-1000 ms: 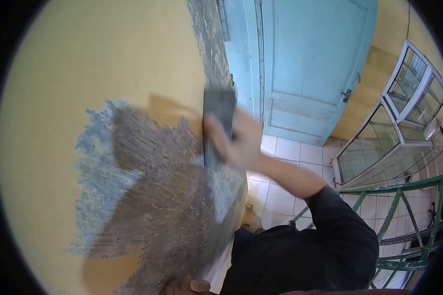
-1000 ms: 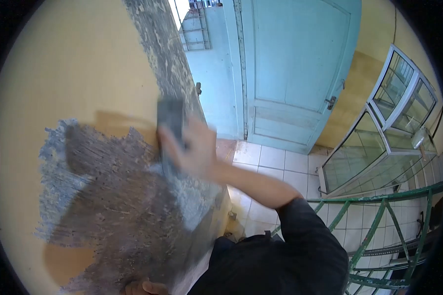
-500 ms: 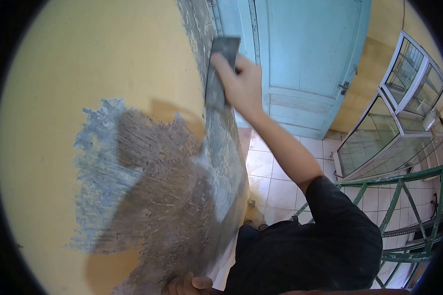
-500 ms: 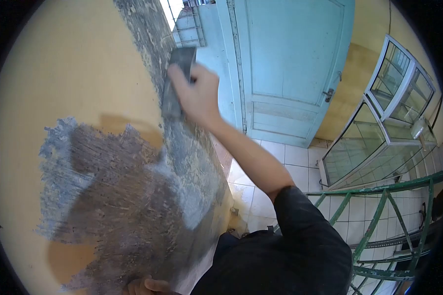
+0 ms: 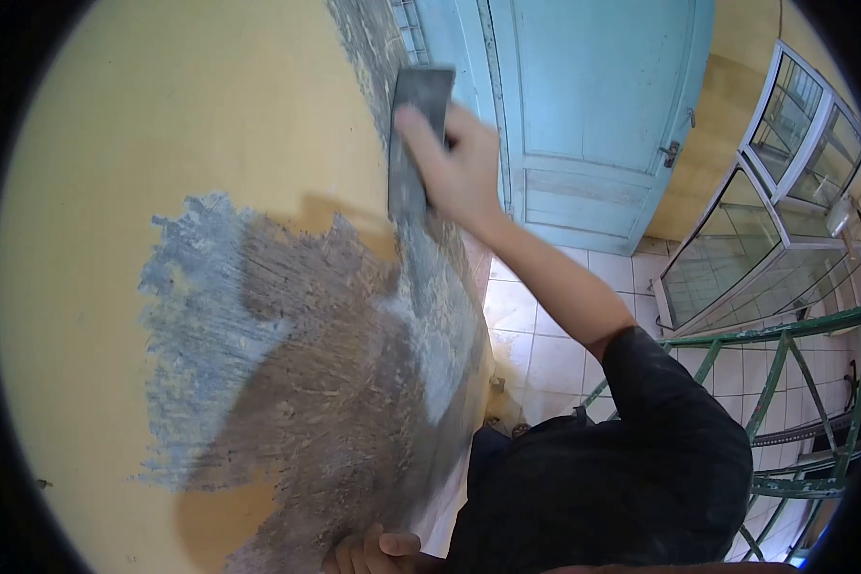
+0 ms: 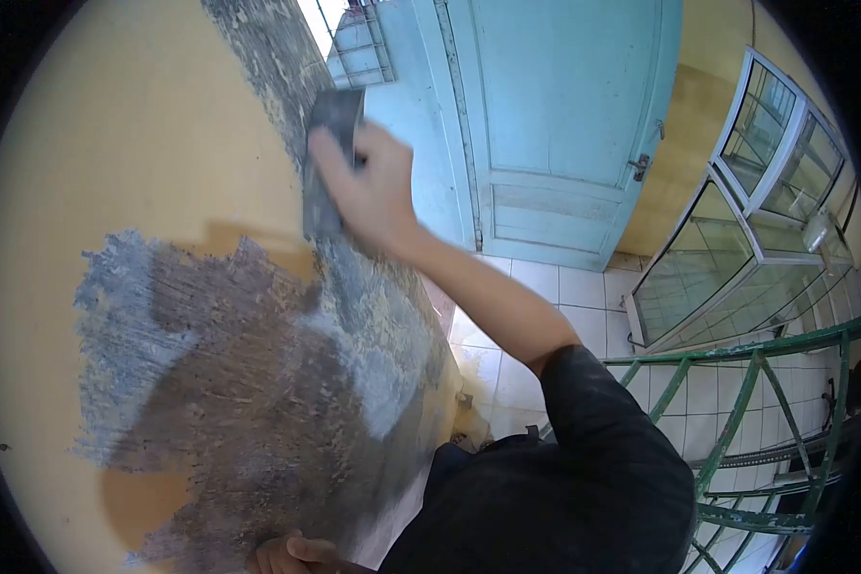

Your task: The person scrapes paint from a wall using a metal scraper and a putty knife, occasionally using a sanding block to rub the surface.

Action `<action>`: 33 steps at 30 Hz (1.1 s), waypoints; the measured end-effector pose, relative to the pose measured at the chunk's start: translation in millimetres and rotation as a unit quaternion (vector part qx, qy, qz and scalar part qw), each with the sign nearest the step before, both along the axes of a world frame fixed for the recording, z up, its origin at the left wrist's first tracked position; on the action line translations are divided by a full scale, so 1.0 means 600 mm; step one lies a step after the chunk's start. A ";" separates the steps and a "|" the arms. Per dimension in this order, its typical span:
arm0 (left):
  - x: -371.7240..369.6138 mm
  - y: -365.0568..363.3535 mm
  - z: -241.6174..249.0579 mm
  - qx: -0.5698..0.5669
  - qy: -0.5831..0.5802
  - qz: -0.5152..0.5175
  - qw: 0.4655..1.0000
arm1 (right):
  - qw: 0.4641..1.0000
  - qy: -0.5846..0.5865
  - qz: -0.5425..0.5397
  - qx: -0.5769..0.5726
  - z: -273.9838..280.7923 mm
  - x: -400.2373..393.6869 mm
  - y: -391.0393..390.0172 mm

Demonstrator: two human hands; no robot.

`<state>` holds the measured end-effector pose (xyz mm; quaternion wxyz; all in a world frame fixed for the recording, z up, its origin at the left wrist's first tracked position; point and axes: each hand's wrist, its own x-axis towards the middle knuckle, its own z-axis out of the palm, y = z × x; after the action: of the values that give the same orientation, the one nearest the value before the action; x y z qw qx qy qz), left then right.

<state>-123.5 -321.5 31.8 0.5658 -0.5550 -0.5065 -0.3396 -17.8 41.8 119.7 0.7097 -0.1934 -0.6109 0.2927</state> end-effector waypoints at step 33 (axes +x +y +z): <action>0.047 0.036 0.040 -0.003 -0.027 0.110 0.994 | 0.991 -0.067 -0.071 0.090 -0.042 0.005 -0.001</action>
<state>-95.4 -299.8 55.7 0.5844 -0.4882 -0.5806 -0.2882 -14.8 41.3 94.4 0.7004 -0.1905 -0.6661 0.1715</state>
